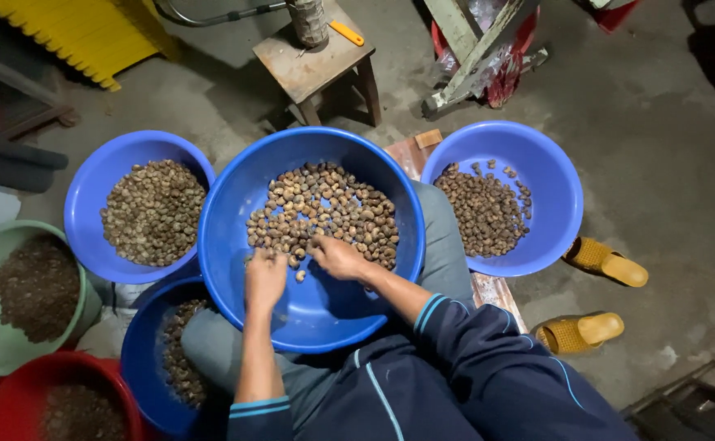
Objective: Manually sorting nuts from a central bowl into multiple surrounding containers based on quality or type.
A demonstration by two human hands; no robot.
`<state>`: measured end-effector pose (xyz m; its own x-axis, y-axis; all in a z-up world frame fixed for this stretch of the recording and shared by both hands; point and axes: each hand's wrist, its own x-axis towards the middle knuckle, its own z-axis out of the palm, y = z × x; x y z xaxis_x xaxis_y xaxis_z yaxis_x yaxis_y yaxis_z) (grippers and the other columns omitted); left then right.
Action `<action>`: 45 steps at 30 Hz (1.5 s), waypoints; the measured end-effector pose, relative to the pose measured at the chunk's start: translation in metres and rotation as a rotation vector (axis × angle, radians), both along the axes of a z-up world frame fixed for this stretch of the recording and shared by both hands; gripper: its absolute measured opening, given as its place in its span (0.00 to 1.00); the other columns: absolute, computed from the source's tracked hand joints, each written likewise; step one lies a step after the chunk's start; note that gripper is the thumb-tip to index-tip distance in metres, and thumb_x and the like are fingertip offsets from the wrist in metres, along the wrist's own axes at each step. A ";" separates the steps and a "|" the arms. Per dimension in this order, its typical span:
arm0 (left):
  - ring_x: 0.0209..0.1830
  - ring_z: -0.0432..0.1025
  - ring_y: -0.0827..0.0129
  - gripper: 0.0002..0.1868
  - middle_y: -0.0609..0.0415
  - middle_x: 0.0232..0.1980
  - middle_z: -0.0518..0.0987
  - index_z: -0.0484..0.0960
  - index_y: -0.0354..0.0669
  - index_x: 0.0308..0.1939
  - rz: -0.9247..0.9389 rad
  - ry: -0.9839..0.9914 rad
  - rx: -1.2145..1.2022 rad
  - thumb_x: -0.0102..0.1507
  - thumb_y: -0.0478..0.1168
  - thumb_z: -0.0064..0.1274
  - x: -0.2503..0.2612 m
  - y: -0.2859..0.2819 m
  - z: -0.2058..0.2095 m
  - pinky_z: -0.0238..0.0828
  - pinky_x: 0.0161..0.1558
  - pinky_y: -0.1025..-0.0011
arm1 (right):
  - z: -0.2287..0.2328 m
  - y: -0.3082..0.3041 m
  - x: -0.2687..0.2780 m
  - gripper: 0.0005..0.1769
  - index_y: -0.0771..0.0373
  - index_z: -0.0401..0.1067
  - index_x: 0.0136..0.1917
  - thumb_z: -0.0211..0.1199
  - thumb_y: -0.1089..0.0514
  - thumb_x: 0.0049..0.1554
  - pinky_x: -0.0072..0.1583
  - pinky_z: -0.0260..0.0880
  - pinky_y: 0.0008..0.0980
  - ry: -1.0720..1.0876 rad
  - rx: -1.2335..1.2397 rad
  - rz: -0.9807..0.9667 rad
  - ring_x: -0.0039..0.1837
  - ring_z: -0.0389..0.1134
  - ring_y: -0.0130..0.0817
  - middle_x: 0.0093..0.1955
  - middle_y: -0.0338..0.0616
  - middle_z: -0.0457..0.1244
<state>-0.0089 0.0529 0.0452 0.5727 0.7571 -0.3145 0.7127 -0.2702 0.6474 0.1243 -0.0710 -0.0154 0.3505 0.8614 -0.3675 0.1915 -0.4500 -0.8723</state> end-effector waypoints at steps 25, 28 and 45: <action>0.21 0.72 0.74 0.10 0.48 0.29 0.78 0.78 0.32 0.52 0.402 -0.530 -0.516 0.69 0.35 0.49 -0.008 0.034 -0.031 0.62 0.13 0.83 | -0.055 0.043 -0.039 0.18 0.51 0.59 0.64 0.33 0.53 0.66 0.54 0.76 0.52 -0.674 -0.141 0.428 0.49 0.76 0.50 0.46 0.49 0.72; 0.16 0.66 0.75 0.13 0.53 0.21 0.74 0.81 0.31 0.51 0.291 -0.355 -0.348 0.66 0.35 0.49 -0.011 0.026 -0.037 0.58 0.13 0.80 | -0.058 0.042 -0.032 0.14 0.49 0.60 0.59 0.36 0.52 0.65 0.49 0.78 0.45 -0.763 -0.091 0.292 0.44 0.77 0.42 0.41 0.42 0.72; 0.59 0.78 0.48 0.28 0.41 0.52 0.86 0.72 0.47 0.64 -0.306 0.704 0.183 0.68 0.60 0.47 -0.021 0.033 -0.135 0.73 0.60 0.44 | -0.102 0.039 -0.022 0.11 0.58 0.54 0.56 0.41 0.51 0.64 0.50 0.75 0.56 -0.586 -0.168 0.233 0.47 0.75 0.58 0.42 0.55 0.70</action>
